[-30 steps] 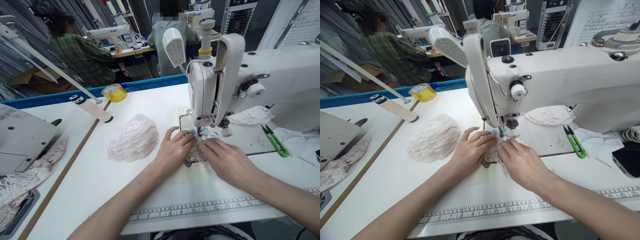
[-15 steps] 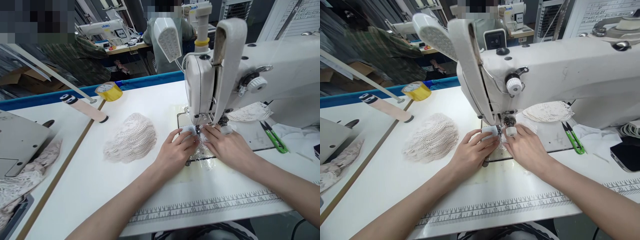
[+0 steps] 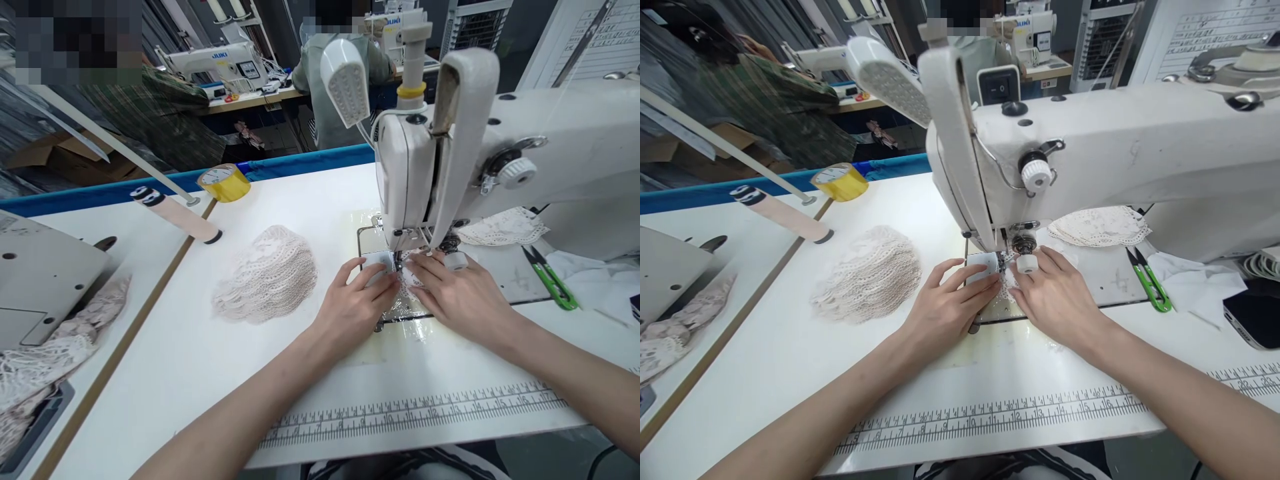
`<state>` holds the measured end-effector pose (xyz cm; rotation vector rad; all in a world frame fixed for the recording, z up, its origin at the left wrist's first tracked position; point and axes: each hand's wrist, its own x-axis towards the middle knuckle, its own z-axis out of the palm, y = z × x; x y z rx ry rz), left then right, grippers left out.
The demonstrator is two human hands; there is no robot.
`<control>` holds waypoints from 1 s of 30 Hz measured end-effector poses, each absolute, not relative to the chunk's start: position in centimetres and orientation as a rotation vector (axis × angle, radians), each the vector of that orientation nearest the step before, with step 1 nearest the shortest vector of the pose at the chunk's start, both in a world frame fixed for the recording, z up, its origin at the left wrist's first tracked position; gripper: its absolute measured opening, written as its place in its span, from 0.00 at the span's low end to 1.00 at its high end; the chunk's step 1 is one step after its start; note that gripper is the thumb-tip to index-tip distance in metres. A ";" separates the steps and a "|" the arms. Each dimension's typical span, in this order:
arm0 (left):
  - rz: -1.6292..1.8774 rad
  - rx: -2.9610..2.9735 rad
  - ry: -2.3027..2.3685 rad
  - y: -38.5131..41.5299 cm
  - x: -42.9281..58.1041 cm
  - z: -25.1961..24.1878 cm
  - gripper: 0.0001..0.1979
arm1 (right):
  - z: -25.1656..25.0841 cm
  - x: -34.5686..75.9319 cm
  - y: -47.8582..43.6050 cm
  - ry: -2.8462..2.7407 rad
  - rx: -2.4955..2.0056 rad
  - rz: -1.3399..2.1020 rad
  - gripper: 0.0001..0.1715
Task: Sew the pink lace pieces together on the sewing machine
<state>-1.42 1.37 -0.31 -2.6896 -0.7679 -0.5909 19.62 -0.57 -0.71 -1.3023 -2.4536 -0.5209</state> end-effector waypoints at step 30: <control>-0.589 -2.634 -0.856 1.2 -1.2 -0.3 0.13 | -0.6 19.8 -0.4 -2.456 -1.039 -0.455 0.20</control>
